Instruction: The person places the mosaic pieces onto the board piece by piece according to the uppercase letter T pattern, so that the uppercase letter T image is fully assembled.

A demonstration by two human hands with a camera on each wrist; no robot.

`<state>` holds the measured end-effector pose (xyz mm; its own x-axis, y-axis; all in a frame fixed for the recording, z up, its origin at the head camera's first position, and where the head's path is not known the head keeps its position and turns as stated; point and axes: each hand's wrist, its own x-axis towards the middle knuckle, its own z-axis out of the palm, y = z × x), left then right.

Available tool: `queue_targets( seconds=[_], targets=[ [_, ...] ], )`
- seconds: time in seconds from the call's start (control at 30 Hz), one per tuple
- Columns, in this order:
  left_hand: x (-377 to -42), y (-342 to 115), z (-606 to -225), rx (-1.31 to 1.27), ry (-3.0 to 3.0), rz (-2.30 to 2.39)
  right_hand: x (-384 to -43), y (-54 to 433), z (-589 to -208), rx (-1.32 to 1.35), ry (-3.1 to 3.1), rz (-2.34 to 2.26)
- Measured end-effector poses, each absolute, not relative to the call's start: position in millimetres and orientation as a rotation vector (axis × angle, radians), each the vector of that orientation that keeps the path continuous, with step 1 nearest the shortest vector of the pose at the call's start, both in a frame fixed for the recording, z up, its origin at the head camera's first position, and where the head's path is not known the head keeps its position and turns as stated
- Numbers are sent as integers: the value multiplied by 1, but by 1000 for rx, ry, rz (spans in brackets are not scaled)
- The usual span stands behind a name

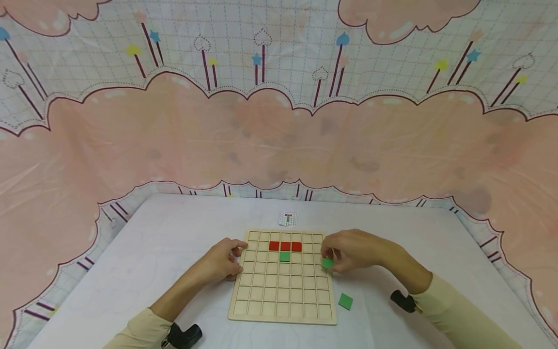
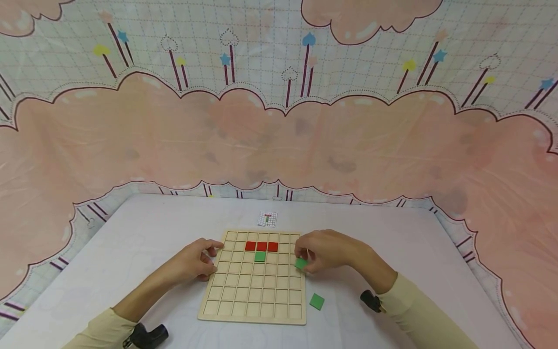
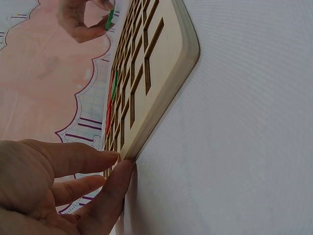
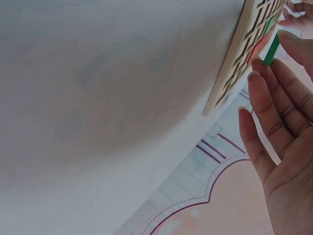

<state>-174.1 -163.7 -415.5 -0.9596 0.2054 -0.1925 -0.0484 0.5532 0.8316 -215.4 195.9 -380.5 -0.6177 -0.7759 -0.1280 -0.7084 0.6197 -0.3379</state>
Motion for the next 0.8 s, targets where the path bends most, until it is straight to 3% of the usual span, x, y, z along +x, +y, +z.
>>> queue_targets(
  seconds=[0.8],
  targets=[
    [-175, -164, -417, 114, 2521, 1362, -225, 166, -379, -1294, 2540, -312]
  ],
)
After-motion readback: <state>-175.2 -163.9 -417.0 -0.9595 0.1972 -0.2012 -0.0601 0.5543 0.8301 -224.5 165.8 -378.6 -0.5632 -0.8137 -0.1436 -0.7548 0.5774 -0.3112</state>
